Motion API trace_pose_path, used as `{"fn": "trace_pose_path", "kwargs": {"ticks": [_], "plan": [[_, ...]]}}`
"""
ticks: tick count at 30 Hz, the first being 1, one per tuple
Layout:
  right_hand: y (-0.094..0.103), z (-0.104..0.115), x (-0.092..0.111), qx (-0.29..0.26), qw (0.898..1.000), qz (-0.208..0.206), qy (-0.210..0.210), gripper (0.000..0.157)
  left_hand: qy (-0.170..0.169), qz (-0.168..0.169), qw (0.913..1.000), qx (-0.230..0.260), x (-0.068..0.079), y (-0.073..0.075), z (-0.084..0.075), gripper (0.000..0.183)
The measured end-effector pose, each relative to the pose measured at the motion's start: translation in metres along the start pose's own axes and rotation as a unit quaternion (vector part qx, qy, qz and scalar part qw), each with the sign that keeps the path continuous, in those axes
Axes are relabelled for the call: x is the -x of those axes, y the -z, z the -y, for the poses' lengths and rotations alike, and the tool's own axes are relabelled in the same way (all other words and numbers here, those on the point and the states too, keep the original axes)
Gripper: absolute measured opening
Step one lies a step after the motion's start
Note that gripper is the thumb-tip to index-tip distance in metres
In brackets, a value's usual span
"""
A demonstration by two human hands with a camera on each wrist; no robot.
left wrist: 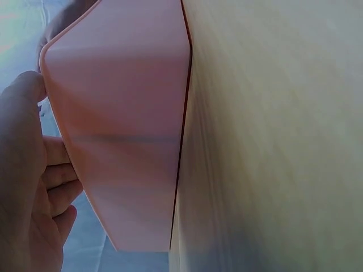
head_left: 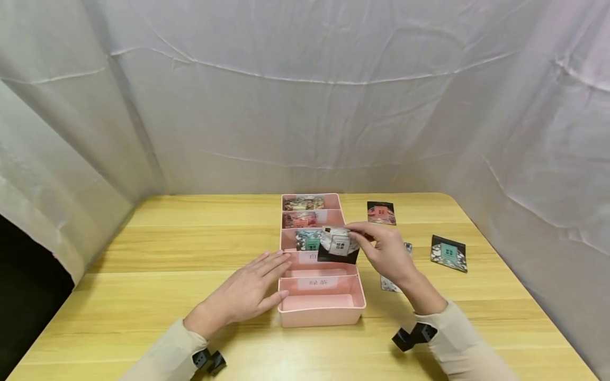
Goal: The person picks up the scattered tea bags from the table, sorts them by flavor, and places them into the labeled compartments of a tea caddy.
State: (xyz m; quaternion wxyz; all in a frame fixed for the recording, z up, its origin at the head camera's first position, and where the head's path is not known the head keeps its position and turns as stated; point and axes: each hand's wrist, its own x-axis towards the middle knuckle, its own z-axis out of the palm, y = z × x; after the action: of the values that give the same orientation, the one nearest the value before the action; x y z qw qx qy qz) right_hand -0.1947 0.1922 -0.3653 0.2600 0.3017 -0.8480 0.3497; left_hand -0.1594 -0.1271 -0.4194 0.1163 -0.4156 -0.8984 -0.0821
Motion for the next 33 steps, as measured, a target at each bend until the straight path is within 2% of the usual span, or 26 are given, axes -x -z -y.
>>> {"fn": "trace_pose_path", "kwargs": {"ticks": [5, 16, 24, 33], "plan": [[-0.009, 0.003, 0.001, -0.033, 0.999, 0.004, -0.021, 0.018, -0.001, -0.004, 1.0000, 0.000, 0.000, -0.001, 0.000, 0.066], [-0.024, 0.004, 0.005, -0.029, 0.996, 0.058, -0.066, 0.018, 0.000, -0.006, 1.0000, 0.003, 0.000, -0.001, 0.000, 0.066], [-0.032, 0.005, 0.010, -0.023, 0.993, 0.102, -0.048, 0.016, -0.001, -0.006, 1.0000, 0.002, 0.000, -0.001, 0.000, 0.065], [-0.041, 0.006, 0.013, 0.009, 0.992, 0.124, 0.002, 0.015, 0.001, -0.006, 1.0000, 0.006, 0.000, -0.001, 0.000, 0.065]]}}
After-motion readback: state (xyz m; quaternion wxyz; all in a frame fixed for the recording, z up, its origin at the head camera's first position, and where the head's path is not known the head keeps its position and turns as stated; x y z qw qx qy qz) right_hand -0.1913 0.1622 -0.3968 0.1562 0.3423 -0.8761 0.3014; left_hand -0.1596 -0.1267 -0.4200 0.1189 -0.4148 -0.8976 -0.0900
